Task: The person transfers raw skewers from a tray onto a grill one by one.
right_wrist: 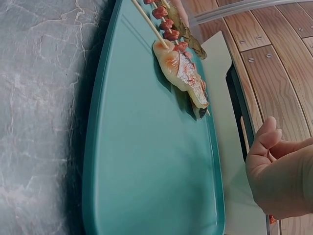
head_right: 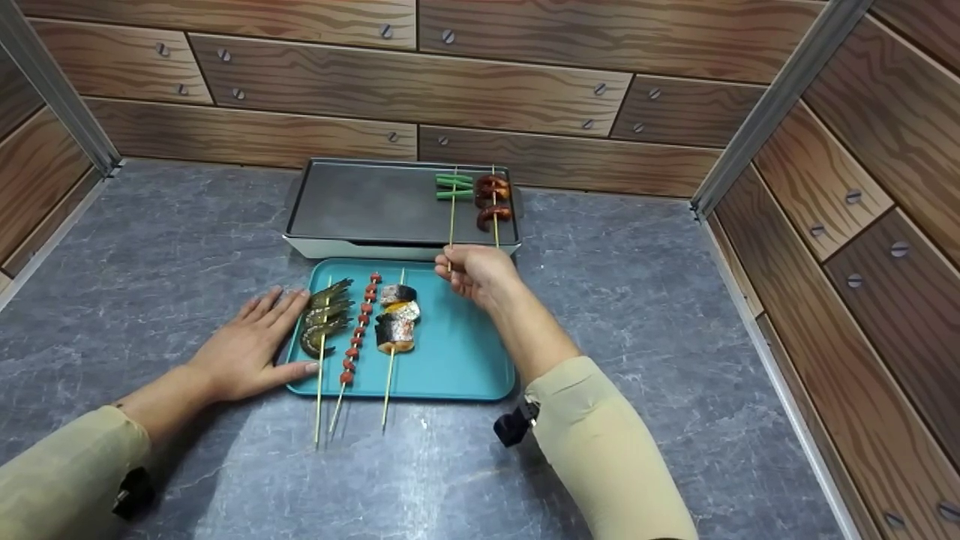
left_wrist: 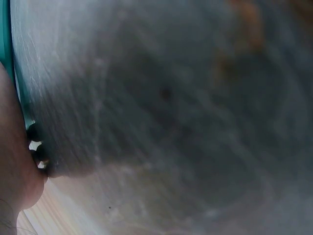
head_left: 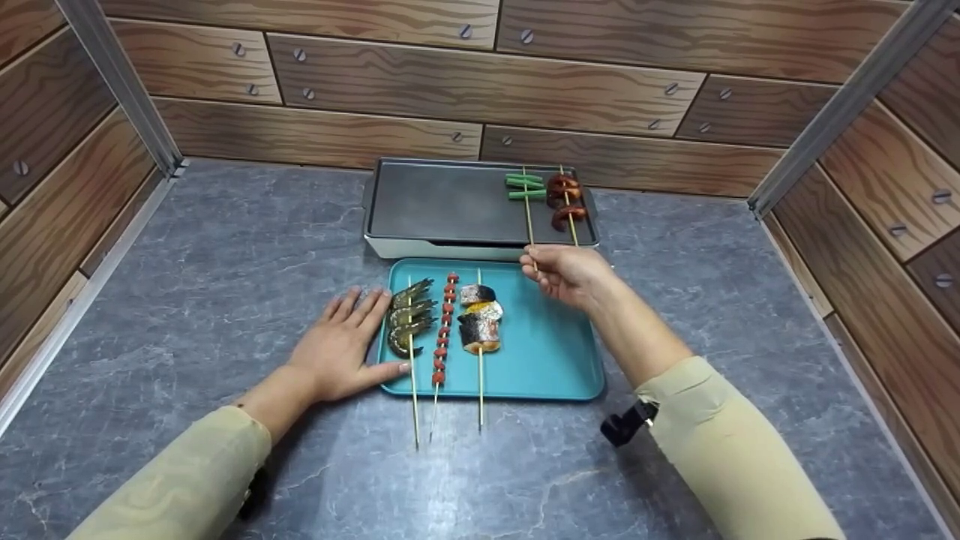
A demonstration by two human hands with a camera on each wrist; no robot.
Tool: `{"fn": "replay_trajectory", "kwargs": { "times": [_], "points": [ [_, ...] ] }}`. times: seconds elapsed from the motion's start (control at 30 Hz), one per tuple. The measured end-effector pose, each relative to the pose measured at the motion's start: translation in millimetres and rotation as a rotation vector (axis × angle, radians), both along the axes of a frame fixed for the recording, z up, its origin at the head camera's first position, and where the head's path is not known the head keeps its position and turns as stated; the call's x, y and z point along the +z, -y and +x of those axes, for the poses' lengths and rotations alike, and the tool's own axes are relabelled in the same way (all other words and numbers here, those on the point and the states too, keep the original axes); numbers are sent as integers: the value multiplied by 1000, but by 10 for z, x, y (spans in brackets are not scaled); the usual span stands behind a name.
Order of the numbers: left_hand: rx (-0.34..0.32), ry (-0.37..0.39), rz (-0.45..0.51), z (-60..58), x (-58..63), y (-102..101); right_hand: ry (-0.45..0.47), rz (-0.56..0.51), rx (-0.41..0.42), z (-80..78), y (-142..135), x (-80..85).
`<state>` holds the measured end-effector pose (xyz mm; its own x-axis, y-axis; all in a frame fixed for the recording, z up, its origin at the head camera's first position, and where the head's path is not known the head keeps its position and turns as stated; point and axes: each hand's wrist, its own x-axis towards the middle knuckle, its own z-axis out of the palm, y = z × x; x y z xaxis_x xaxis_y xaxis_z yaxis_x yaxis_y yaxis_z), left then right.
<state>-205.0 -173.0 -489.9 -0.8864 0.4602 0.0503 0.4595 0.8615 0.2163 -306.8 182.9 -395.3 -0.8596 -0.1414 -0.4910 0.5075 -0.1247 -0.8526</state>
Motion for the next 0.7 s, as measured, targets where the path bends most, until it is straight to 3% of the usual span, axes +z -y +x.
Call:
{"fn": "replay_trajectory", "kwargs": {
  "times": [0.7],
  "points": [
    [11,9,3,6,25,-7,25,17,-15,119,0,-25]
  ]
}}
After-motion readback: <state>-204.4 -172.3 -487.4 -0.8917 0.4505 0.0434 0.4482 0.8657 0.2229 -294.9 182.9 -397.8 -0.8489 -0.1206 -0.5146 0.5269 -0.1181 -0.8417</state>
